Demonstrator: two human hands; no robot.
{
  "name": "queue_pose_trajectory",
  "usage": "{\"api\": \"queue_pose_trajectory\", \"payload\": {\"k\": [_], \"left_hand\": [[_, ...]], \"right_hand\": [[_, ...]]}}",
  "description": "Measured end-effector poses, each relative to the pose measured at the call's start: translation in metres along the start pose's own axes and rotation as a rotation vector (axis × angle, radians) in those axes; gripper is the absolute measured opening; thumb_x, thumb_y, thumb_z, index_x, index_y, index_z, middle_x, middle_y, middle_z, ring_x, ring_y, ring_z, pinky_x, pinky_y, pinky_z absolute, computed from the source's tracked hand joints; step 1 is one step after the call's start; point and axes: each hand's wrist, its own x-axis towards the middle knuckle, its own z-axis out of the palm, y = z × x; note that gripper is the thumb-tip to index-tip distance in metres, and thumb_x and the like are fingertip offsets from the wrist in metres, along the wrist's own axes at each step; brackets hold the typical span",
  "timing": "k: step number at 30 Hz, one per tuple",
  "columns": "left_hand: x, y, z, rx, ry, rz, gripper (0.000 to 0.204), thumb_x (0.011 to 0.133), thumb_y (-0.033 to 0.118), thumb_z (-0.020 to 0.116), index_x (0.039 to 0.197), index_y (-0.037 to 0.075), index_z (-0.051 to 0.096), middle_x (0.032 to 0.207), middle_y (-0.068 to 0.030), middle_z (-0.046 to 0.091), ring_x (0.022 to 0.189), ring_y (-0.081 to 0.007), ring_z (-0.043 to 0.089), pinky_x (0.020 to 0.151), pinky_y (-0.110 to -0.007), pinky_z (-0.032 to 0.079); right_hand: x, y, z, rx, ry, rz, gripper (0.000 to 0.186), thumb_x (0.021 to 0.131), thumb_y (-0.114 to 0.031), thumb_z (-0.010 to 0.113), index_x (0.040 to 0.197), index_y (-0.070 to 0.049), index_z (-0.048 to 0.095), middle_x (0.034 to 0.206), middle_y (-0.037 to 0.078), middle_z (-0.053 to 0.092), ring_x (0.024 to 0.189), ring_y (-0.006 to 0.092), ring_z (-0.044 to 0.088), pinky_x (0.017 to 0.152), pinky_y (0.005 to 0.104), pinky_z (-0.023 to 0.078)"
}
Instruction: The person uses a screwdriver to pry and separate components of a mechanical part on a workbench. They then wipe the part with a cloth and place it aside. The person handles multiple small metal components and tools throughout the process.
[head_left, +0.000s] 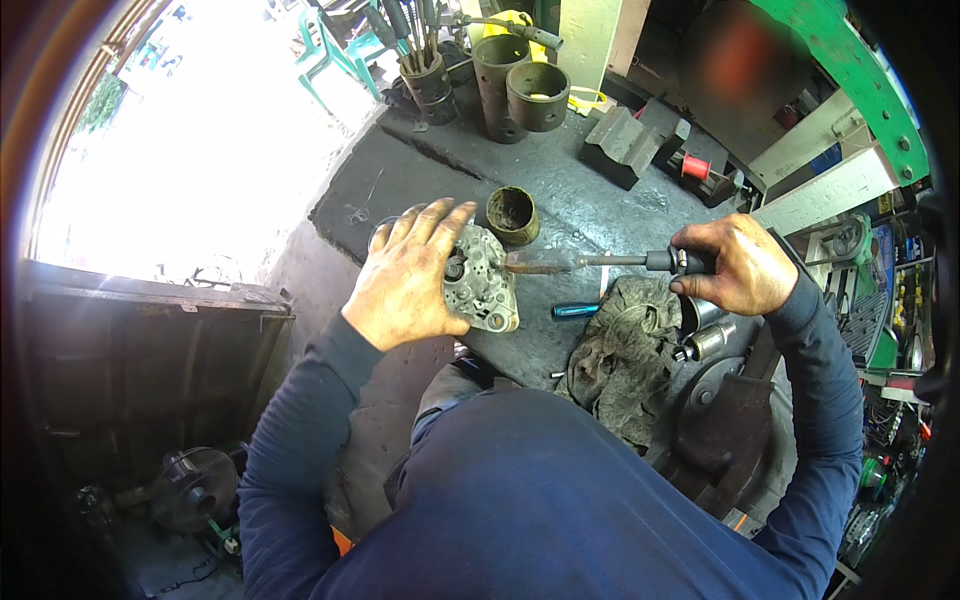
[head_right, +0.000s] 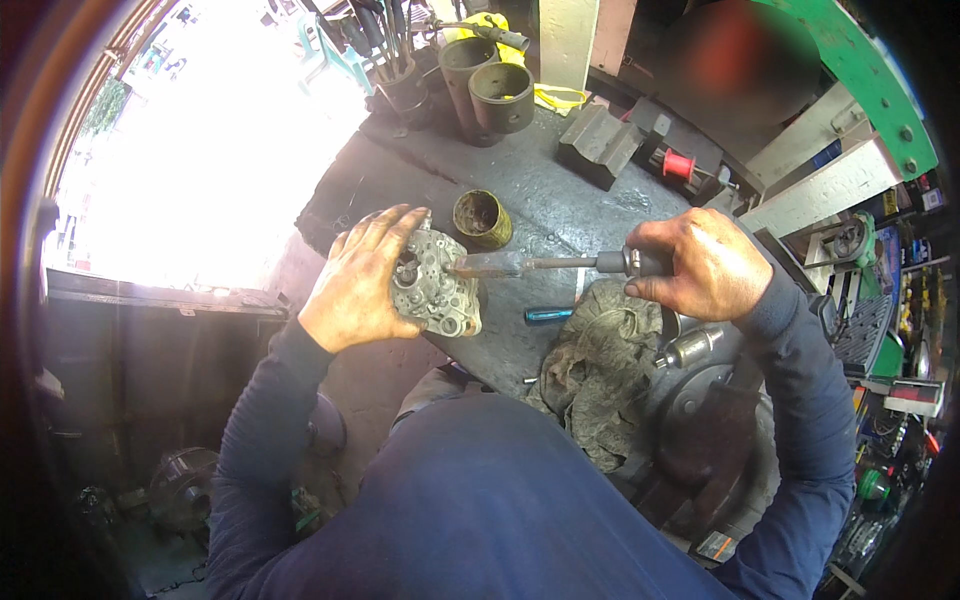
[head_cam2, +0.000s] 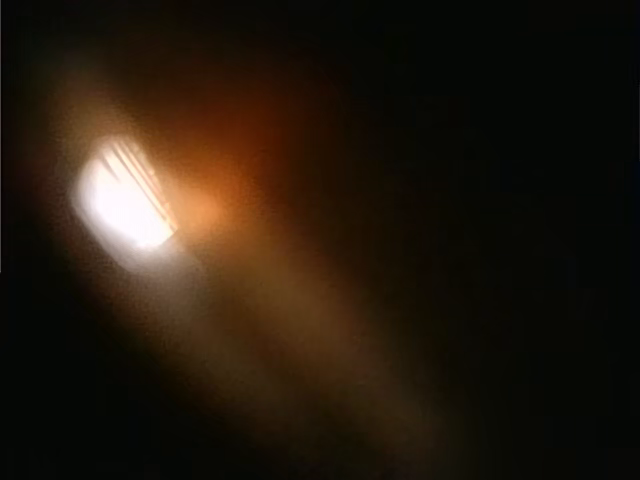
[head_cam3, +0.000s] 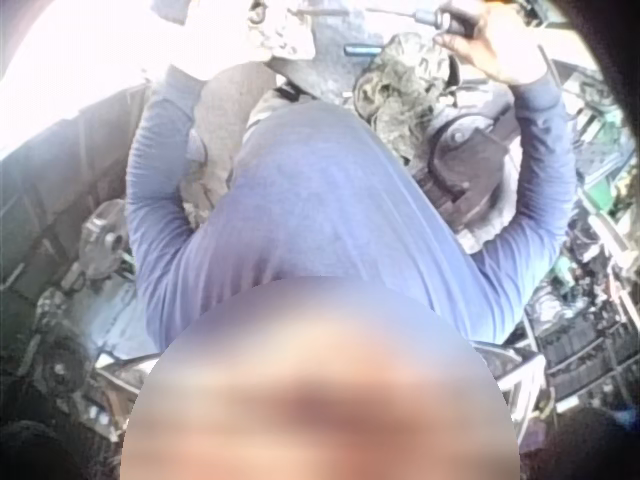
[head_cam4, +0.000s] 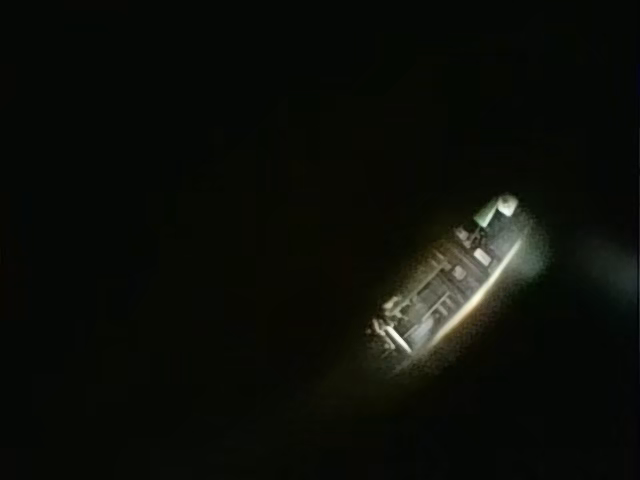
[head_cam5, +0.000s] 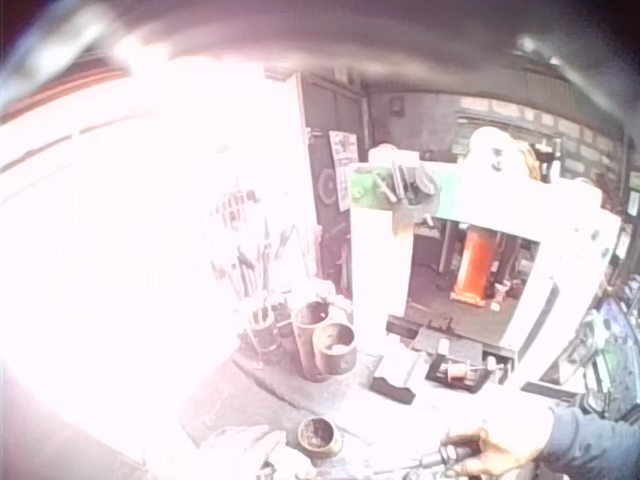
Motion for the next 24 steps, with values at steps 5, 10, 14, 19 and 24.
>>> {"api": "queue_pose_trajectory", "payload": {"k": [5,10,14,19,24], "left_hand": [[0.022,-0.008,-0.007,0.043,-0.245,0.033,0.118,0.06,0.038,0.097,0.161,0.003,0.048,0.158,-0.0233,0.054,0.147,-0.0448,0.052,0.124,-0.056,0.043],[0.031,-0.011,-0.006,0.037,-0.264,0.121,0.114,0.062,0.043,0.099,0.156,-0.002,0.051,0.15,-0.026,0.06,0.142,-0.0433,0.058,0.117,-0.055,0.048],[0.027,-0.011,-0.004,-0.022,-0.233,0.115,0.112,0.06,0.039,0.097,0.153,-0.005,0.052,0.144,-0.028,0.061,0.137,-0.0438,0.061,0.116,-0.051,0.05],[0.019,-0.009,0.004,-0.078,-0.146,0.131,0.115,0.06,0.037,0.094,0.153,-0.013,0.048,0.139,-0.0319,0.06,0.134,-0.045,0.061,0.119,-0.045,0.05],[0.015,-0.009,0.009,-0.058,-0.122,0.143,0.12,0.062,0.04,0.094,0.155,-0.017,0.044,0.144,-0.0351,0.056,0.135,-0.0466,0.059,0.121,-0.043,0.049]], "right_hand": [[-0.001,-0.003,-0.002,0.019,-0.005,0.0,0.042,0.084,-0.028,0.089,0.116,-0.005,0.075,0.083,0.021,0.072,0.084,0.0437,0.073,0.077,0.0504,0.056],[-0.001,0.0,0.0,-0.007,0.033,-0.048,0.041,0.085,-0.028,0.089,0.116,-0.005,0.076,0.084,0.021,0.073,0.085,0.0443,0.073,0.077,0.0504,0.056],[-0.002,0.001,0.001,0.013,0.034,-0.044,0.041,0.085,-0.028,0.088,0.116,-0.005,0.075,0.085,0.021,0.073,0.086,0.0446,0.073,0.078,0.0507,0.056],[-0.002,-0.001,0.001,0.014,0.04,-0.03,0.042,0.085,-0.029,0.089,0.117,-0.005,0.075,0.086,0.021,0.073,0.087,0.0446,0.073,0.078,0.0507,0.057],[-0.004,-0.001,-0.001,0.017,0.014,0.002,0.043,0.085,-0.031,0.089,0.117,-0.005,0.076,0.086,0.022,0.073,0.087,0.0443,0.073,0.078,0.0507,0.056]]}}
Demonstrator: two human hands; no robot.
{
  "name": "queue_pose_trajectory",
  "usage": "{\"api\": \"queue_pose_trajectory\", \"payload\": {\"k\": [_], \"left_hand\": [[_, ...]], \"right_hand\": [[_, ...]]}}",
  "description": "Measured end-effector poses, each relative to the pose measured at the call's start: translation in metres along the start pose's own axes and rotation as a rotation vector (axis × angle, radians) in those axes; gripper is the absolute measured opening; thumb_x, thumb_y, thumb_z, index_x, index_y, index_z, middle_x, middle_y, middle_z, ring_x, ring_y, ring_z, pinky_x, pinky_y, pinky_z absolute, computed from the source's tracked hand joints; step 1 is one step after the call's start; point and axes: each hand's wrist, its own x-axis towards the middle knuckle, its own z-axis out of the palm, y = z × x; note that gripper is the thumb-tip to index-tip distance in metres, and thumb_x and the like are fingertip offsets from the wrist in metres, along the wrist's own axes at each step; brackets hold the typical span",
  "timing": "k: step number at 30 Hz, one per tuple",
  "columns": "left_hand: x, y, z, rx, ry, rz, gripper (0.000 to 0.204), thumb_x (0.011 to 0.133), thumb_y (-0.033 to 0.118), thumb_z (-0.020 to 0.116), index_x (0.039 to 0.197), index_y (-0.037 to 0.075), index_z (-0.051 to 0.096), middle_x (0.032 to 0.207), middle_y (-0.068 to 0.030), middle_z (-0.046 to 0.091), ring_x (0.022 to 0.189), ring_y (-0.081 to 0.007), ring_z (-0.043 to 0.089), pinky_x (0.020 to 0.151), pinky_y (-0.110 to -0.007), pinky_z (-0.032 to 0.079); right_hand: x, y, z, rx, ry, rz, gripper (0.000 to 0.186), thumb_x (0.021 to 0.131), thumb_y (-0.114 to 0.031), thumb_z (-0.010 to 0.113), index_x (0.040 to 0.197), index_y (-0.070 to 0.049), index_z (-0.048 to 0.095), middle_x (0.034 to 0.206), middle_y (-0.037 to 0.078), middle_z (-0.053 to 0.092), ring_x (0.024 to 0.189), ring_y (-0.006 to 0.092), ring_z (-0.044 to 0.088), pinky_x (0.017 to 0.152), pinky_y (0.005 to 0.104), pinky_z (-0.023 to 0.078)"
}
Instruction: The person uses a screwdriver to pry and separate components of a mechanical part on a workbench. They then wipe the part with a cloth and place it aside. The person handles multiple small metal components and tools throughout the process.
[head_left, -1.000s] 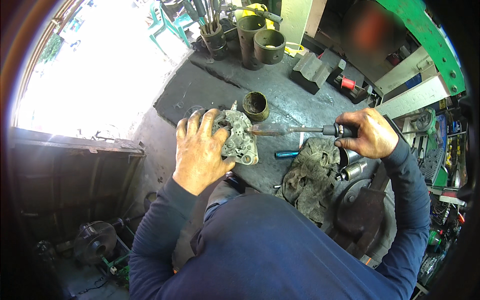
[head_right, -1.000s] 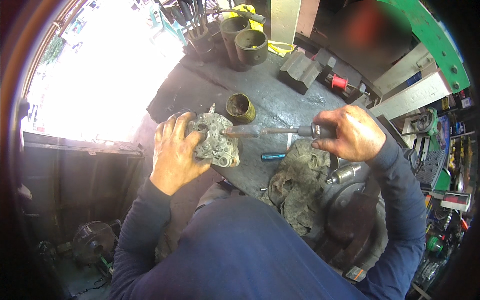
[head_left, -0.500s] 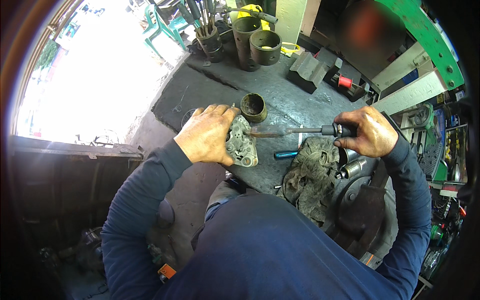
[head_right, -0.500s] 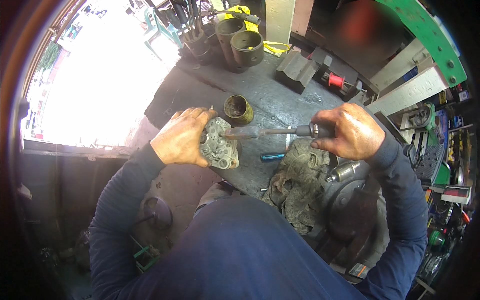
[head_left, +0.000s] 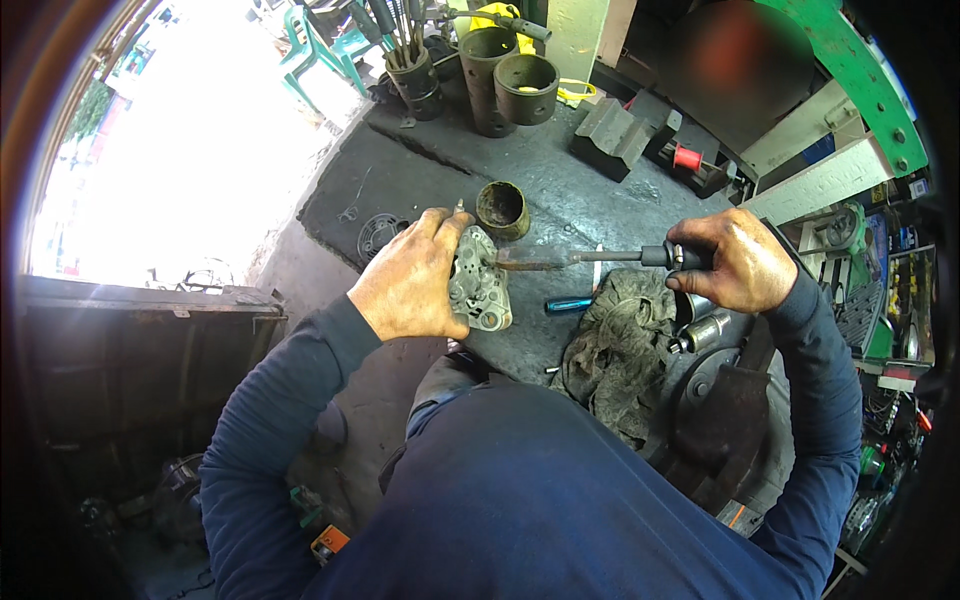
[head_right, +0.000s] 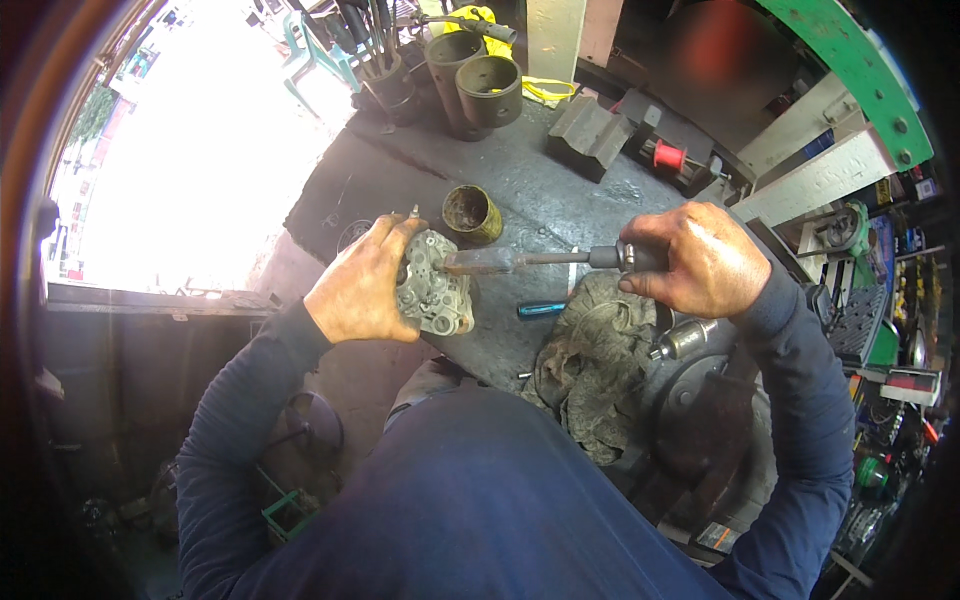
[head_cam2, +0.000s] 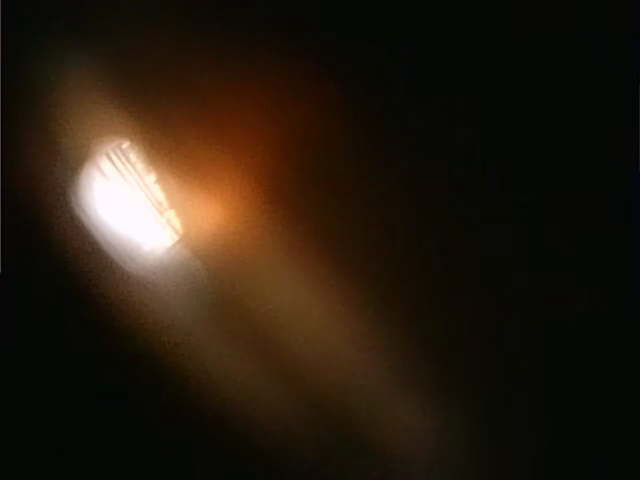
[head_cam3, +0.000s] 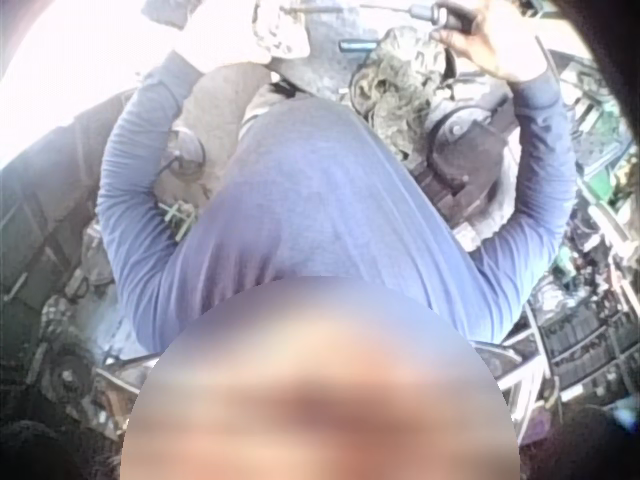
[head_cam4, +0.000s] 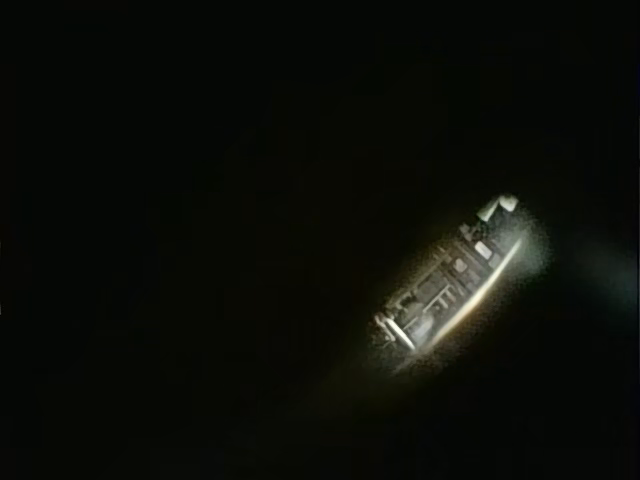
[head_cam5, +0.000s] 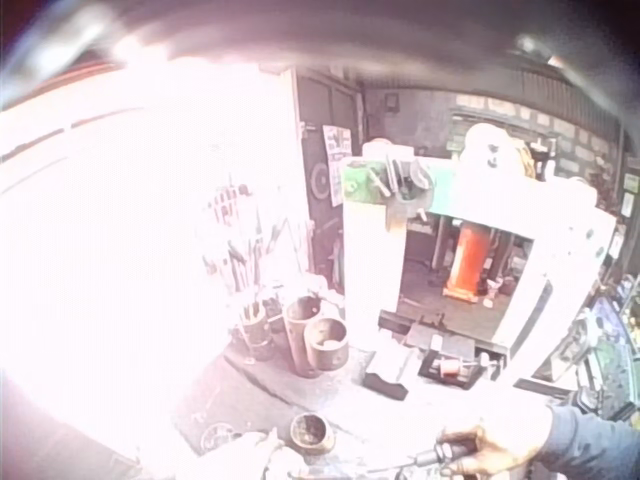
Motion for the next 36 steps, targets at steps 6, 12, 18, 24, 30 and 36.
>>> {"api": "queue_pose_trajectory", "payload": {"k": [6,12,18,24,30,36], "left_hand": [[-0.001,0.001,-0.001,-0.043,-0.058,-0.041,0.121,0.062,0.039,0.095,0.155,-0.017,0.043,0.149,-0.0365,0.051,0.145,-0.0472,0.051,0.125,-0.045,0.047],[0.0,0.005,-0.005,-0.097,-0.058,-0.049,0.119,0.062,0.039,0.095,0.155,-0.014,0.045,0.149,-0.0355,0.05,0.144,-0.0475,0.053,0.124,-0.047,0.048],[0.005,0.0,-0.009,-0.129,-0.078,-0.012,0.111,0.061,0.036,0.095,0.152,-0.01,0.051,0.145,-0.0349,0.052,0.134,-0.0498,0.061,0.118,-0.048,0.053],[0.002,0.0,-0.005,-0.072,-0.027,-0.053,0.108,0.056,0.026,0.094,0.151,-0.002,0.05,0.146,-0.0272,0.053,0.127,-0.0475,0.066,0.108,-0.049,0.058],[0.004,0.004,-0.008,-0.067,-0.064,-0.051,0.108,0.061,0.033,0.093,0.151,-0.007,0.05,0.148,-0.0348,0.051,0.133,-0.0519,0.062,0.115,-0.05,0.054],[0.003,0.003,-0.007,-0.091,-0.044,-0.015,0.105,0.061,0.033,0.093,0.149,-0.007,0.051,0.142,-0.0321,0.054,0.128,-0.0498,0.064,0.112,-0.05,0.056]], "right_hand": [[-0.001,0.0,0.006,-0.012,0.027,-0.026,0.043,0.086,-0.032,0.089,0.116,-0.004,0.076,0.085,0.021,0.072,0.086,0.0444,0.072,0.078,0.0508,0.056],[-0.006,0.002,0.007,0.003,0.053,-0.026,0.043,0.085,-0.032,0.089,0.116,-0.005,0.076,0.089,0.021,0.073,0.089,0.0442,0.072,0.078,0.0505,0.056],[-0.024,0.008,0.02,0.077,0.112,0.008,0.045,0.083,-0.028,0.091,0.117,-0.003,0.075,0.094,0.022,0.075,0.093,0.0446,0.074,0.082,0.0493,0.057],[-0.039,0.013,0.045,0.154,0.087,0.084,0.045,0.082,-0.022,0.093,0.115,0.002,0.075,0.094,0.024,0.076,0.088,0.0438,0.074,0.077,0.0464,0.057],[-0.045,0.012,0.053,0.131,0.097,0.049,0.046,0.084,-0.028,0.09,0.118,-0.002,0.076,0.094,0.021,0.076,0.091,0.0443,0.074,0.08,0.0505,0.058],[-0.051,-0.01,0.059,0.157,0.143,0.065,0.043,0.085,-0.028,0.09,0.116,-0.003,0.075,0.092,0.021,0.075,0.089,0.0436,0.074,0.078,0.0497,0.057]]}}
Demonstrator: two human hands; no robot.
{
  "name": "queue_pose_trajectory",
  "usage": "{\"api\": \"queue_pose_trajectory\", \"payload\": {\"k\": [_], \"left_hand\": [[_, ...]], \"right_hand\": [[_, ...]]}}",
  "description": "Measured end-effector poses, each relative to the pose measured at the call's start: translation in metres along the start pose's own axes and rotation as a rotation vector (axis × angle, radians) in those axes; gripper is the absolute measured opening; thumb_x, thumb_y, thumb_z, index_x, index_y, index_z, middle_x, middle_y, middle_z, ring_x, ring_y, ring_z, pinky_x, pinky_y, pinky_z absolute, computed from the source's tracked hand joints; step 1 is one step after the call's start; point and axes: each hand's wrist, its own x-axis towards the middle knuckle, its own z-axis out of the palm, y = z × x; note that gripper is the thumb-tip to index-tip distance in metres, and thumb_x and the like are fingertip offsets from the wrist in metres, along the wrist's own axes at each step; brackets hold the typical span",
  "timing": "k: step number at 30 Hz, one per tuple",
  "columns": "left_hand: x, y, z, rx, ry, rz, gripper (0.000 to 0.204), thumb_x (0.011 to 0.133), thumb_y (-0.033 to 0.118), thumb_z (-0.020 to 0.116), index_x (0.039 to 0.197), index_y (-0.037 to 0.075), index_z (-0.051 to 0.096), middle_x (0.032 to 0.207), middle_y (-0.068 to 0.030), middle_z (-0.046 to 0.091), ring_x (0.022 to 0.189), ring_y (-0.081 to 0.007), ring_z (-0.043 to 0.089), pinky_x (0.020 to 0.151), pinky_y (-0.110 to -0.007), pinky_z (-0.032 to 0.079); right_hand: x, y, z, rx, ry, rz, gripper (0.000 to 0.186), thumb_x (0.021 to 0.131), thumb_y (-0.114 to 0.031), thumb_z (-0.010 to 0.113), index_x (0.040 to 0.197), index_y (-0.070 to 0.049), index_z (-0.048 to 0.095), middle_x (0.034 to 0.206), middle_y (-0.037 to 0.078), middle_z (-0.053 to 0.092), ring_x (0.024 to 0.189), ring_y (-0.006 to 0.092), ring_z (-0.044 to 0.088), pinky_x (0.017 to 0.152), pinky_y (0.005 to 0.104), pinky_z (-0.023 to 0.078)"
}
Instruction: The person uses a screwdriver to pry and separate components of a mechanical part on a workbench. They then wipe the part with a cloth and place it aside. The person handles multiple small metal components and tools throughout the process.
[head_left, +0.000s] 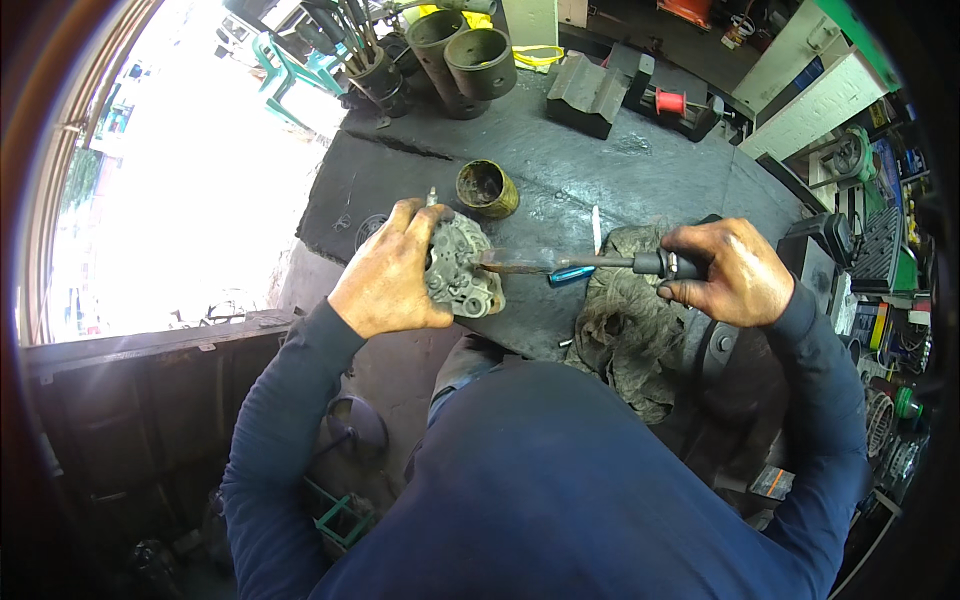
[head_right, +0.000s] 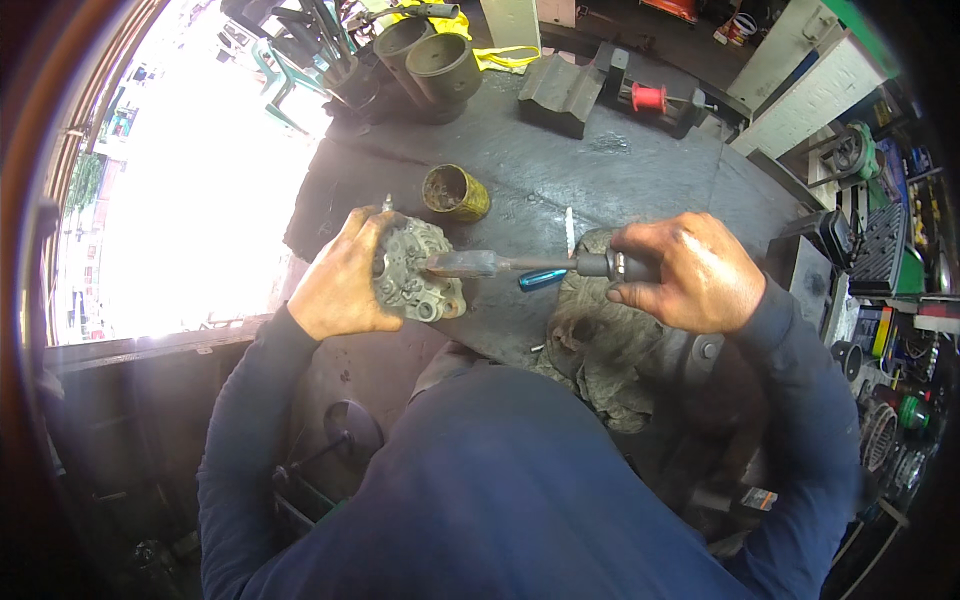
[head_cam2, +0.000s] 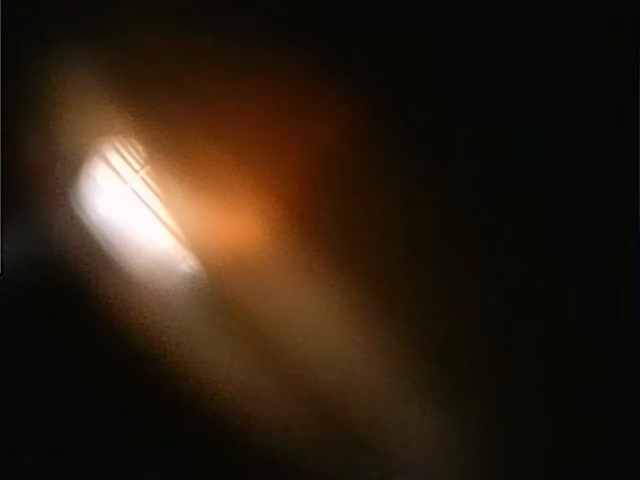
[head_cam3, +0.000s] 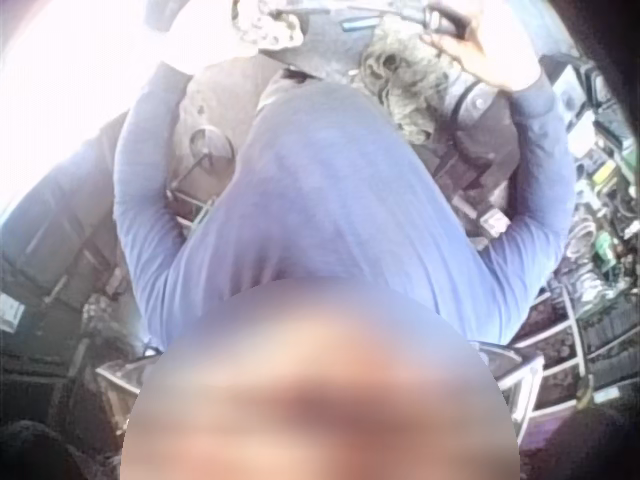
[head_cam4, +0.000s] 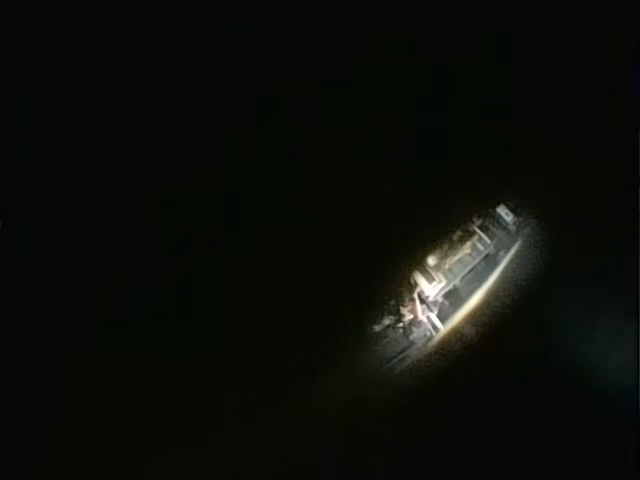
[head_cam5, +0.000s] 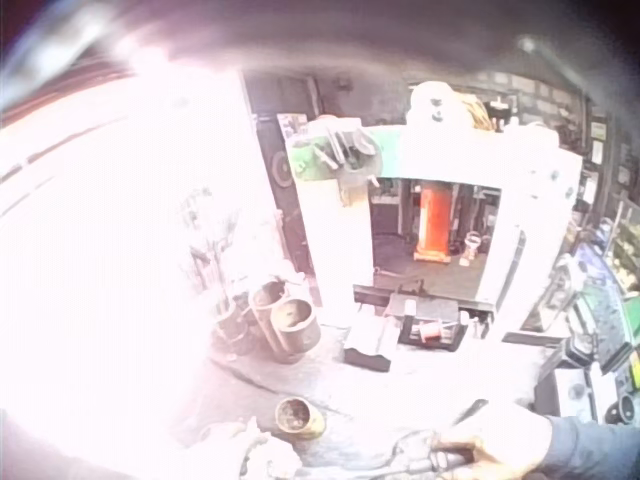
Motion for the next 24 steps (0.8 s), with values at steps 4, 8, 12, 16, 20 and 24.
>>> {"api": "queue_pose_trajectory", "payload": {"k": [4,8,12,16,20,24], "left_hand": [[0.0,-0.006,-0.002,0.028,0.003,0.061,0.107,0.062,0.032,0.094,0.151,-0.007,0.05,0.14,-0.0315,0.055,0.127,-0.0492,0.064,0.111,-0.05,0.056],[0.002,-0.018,-0.007,0.076,-0.032,0.166,0.113,0.061,0.029,0.1,0.153,-0.008,0.046,0.137,-0.0321,0.055,0.128,-0.0504,0.064,0.11,-0.052,0.056],[0.002,-0.03,-0.007,0.164,-0.044,0.291,0.118,0.058,0.028,0.104,0.153,-0.008,0.045,0.132,-0.0326,0.056,0.127,-0.0516,0.064,0.109,-0.052,0.057],[0.006,-0.038,-0.003,0.1,-0.033,0.28,0.11,0.063,0.03,0.095,0.156,-0.004,0.046,0.134,-0.0285,0.056,0.122,-0.0489,0.066,0.107,-0.051,0.058],[0.005,-0.044,-0.001,0.034,-0.016,0.272,0.109,0.062,0.03,0.095,0.155,-0.002,0.048,0.131,-0.0282,0.058,0.12,-0.0493,0.066,0.106,-0.051,0.058],[0.005,-0.048,0.003,-0.016,0.017,0.274,0.108,0.061,0.029,0.095,0.155,0.001,0.05,0.128,-0.0278,0.06,0.12,-0.0493,0.067,0.106,-0.052,0.058]], "right_hand": [[-0.022,-0.032,0.007,-0.011,-0.005,0.122,0.042,0.085,-0.027,0.091,0.115,-0.003,0.075,0.09,0.02,0.074,0.085,0.0432,0.073,0.076,0.0487,0.057],[-0.049,-0.069,0.025,0.005,0.037,0.278,0.044,0.085,-0.028,0.091,0.116,-0.002,0.076,0.087,0.02,0.073,0.079,0.0432,0.072,0.072,0.0475,0.056],[-0.069,-0.109,0.051,0.005,0.111,0.442,0.052,0.08,-0.026,0.096,0.116,0.006,0.076,0.104,0.026,0.078,0.099,0.046,0.077,0.086,0.0457,0.061],[-0.077,-0.145,0.086,0.031,0.245,0.537,0.051,0.082,-0.026,0.097,0.115,0.006,0.075,0.099,0.025,0.077,0.088,0.0425,0.077,0.081,0.0428,0.06],[-0.086,-0.174,0.115,0.084,0.332,0.599,0.047,0.086,-0.027,0.093,0.117,0.004,0.077,0.102,0.025,0.078,0.093,0.0435,0.077,0.082,0.0448,0.061],[-0.086,-0.194,0.148,0.087,0.453,0.634,0.05,0.081,-0.023,0.097,0.116,0.006,0.076,0.091,0.023,0.077,0.083,0.0371,0.078,0.079,0.0415,0.06]]}}
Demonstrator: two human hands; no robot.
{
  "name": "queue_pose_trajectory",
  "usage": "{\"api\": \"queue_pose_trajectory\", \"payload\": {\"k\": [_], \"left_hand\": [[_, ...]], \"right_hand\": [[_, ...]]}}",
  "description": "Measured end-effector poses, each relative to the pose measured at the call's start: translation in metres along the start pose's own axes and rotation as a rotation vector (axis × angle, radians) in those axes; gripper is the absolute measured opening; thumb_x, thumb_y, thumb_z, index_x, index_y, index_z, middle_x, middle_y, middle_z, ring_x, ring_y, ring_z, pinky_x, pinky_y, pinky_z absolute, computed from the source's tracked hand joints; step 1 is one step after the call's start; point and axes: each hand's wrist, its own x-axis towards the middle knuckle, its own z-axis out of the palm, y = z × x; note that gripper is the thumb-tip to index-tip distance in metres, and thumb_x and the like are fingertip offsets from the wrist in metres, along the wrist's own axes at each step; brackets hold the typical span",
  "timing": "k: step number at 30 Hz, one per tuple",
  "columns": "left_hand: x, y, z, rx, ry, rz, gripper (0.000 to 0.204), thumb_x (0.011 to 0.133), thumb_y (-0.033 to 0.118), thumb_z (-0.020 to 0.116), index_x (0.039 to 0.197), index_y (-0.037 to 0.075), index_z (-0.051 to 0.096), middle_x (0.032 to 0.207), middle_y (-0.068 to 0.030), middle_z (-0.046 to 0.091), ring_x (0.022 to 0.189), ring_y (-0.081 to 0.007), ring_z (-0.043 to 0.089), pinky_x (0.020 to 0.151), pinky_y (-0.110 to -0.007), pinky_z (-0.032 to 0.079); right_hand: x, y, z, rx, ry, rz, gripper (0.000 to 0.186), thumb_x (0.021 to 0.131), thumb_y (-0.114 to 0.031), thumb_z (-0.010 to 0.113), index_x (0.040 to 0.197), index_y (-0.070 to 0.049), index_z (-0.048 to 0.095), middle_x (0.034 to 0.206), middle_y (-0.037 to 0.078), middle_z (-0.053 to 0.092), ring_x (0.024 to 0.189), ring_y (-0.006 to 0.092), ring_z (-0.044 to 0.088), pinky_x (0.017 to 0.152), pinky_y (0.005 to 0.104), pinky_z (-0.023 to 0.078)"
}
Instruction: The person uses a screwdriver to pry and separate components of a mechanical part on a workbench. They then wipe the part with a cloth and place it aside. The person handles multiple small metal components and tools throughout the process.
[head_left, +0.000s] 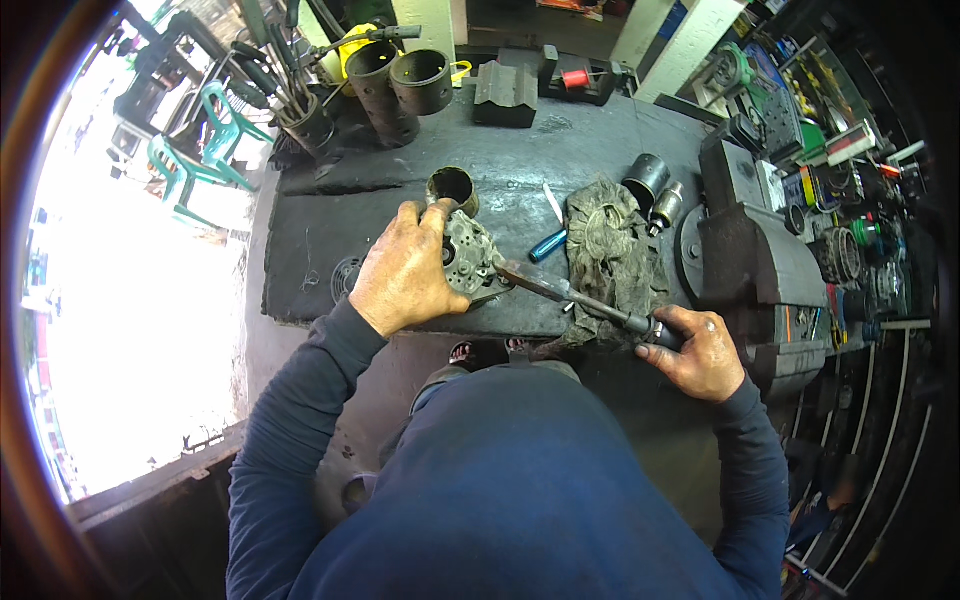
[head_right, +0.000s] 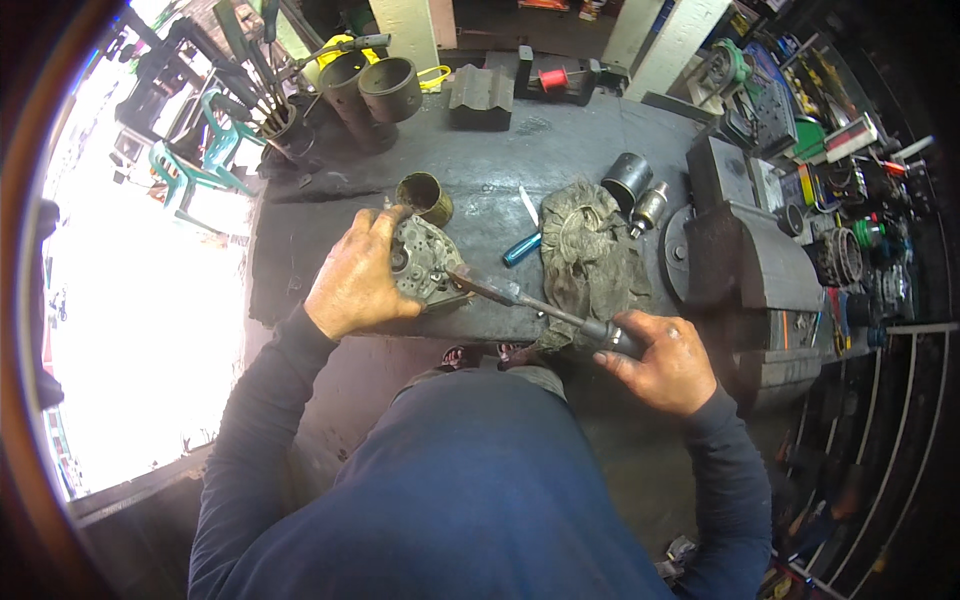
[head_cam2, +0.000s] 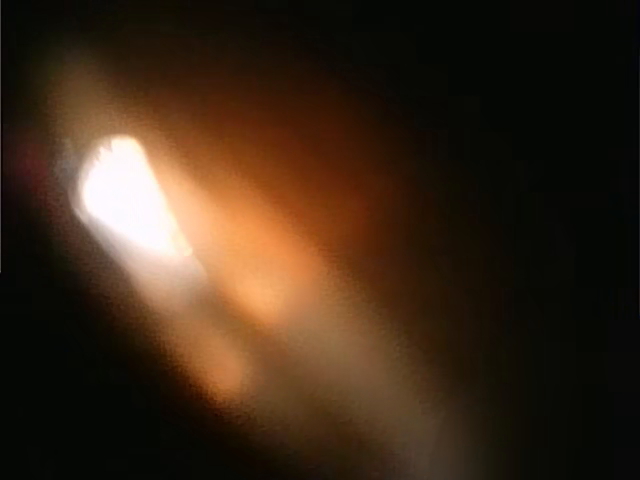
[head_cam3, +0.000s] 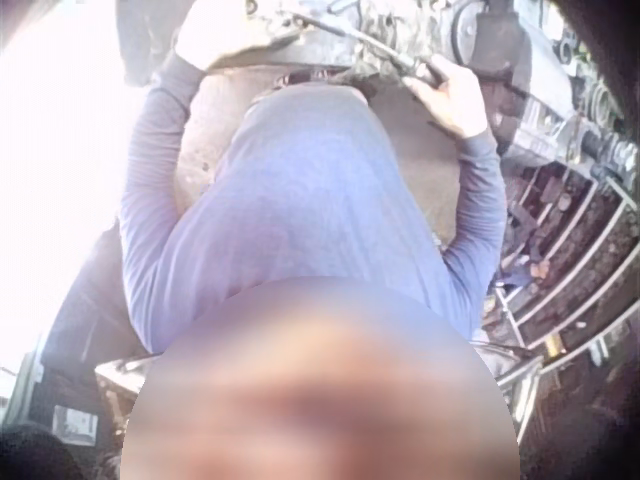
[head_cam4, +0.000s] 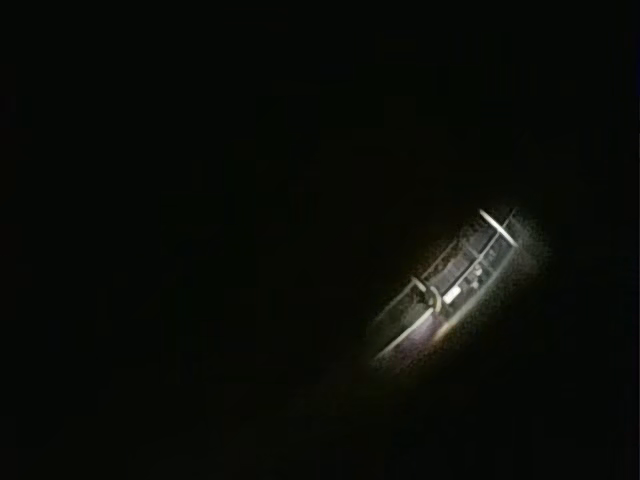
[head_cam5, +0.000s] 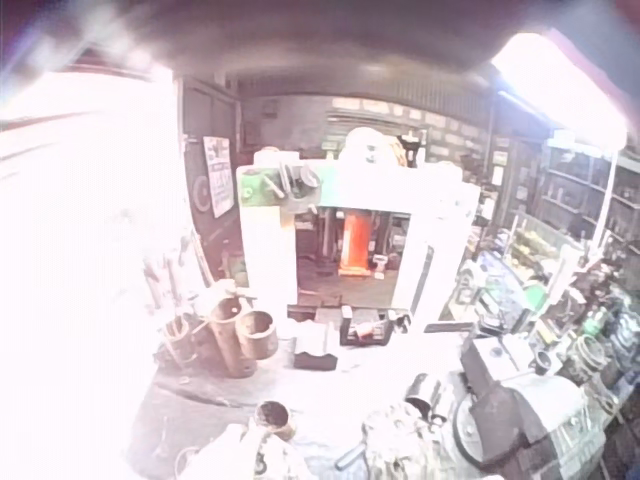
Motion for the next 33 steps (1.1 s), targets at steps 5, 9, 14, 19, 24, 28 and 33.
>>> {"api": "queue_pose_trajectory", "payload": {"k": [5,9,14,19,24,28,33], "left_hand": [[0.001,-0.003,0.002,-0.032,0.034,0.025,0.105,0.061,0.028,0.095,0.154,0.002,0.053,0.13,-0.0276,0.061,0.121,-0.049,0.066,0.106,-0.052,0.057],[0.0,-0.003,0.001,-0.029,0.017,0.013,0.103,0.061,0.028,0.095,0.152,0.002,0.054,0.13,-0.0272,0.062,0.122,-0.0485,0.066,0.106,-0.052,0.057],[-0.001,0.001,-0.003,-0.024,-0.007,0.003,0.108,0.061,0.028,0.098,0.154,-0.001,0.053,0.13,-0.0295,0.061,0.123,-0.0484,0.067,0.108,-0.05,0.058],[-0.001,0.004,-0.005,-0.013,-0.006,0.009,0.109,0.061,0.028,0.099,0.154,-0.003,0.053,0.129,-0.0303,0.061,0.122,-0.0475,0.067,0.107,-0.049,0.059],[-0.001,0.004,-0.005,-0.01,0.012,0.013,0.109,0.061,0.028,0.099,0.154,-0.003,0.053,0.128,-0.0298,0.062,0.121,-0.0469,0.068,0.106,-0.049,0.059],[-0.001,0.004,-0.004,-0.005,0.012,0.015,0.108,0.061,0.028,0.099,0.154,-0.003,0.053,0.127,-0.0298,0.062,0.12,-0.0468,0.069,0.105,-0.049,0.06],[0.0,0.003,-0.004,0.004,0.007,0.012,0.108,0.061,0.028,0.098,0.154,-0.003,0.054,0.127,-0.0297,0.062,0.118,-0.0473,0.069,0.103,-0.049,0.061]], "right_hand": [[-0.015,-0.013,0.014,-0.021,0.027,0.052,0.05,0.082,-0.027,0.095,0.116,0.005,0.075,0.09,0.021,0.076,0.083,0.0379,0.077,0.079,0.0422,0.06],[-0.018,-0.022,0.017,-0.047,0.037,0.075,0.047,0.085,-0.029,0.093,0.115,0.003,0.076,0.092,0.022,0.077,0.084,0.0408,0.076,0.077,0.0439,0.06],[-0.017,-0.024,0.015,-0.087,0.077,0.045,0.045,0.085,-0.03,0.093,0.114,0.002,0.076,0.094,0.022,0.078,0.085,0.0419,0.077,0.076,0.045,0.06],[-0.013,-0.022,0.006,-0.149,0.105,-0.027,0.046,0.084,-0.03,0.093,0.114,0.001,0.077,0.097,0.021,0.079,0.086,0.0419,0.077,0.076,0.0454,0.061],[-0.012,-0.024,0.004,-0.205,0.103,-0.065,0.046,0.083,-0.031,0.094,0.113,-0.001,0.076,0.097,0.019,0.079,0.086,0.0411,0.077,0.075,0.0457,0.061],[-0.008,-0.023,0.003,-0.217,0.121,-0.072,0.046,0.082,-0.03,0.094,0.113,-0.002,0.077,0.097,0.018,0.079,0.086,0.04,0.077,0.074,0.0454,0.061],[-0.005,-0.023,0.003,-0.219,0.131,-0.111,0.045,0.081,-0.03,0.094,0.113,-0.003,0.077,0.097,0.017,0.079,0.082,0.039,0.076,0.071,0.0449,0.06]]}}
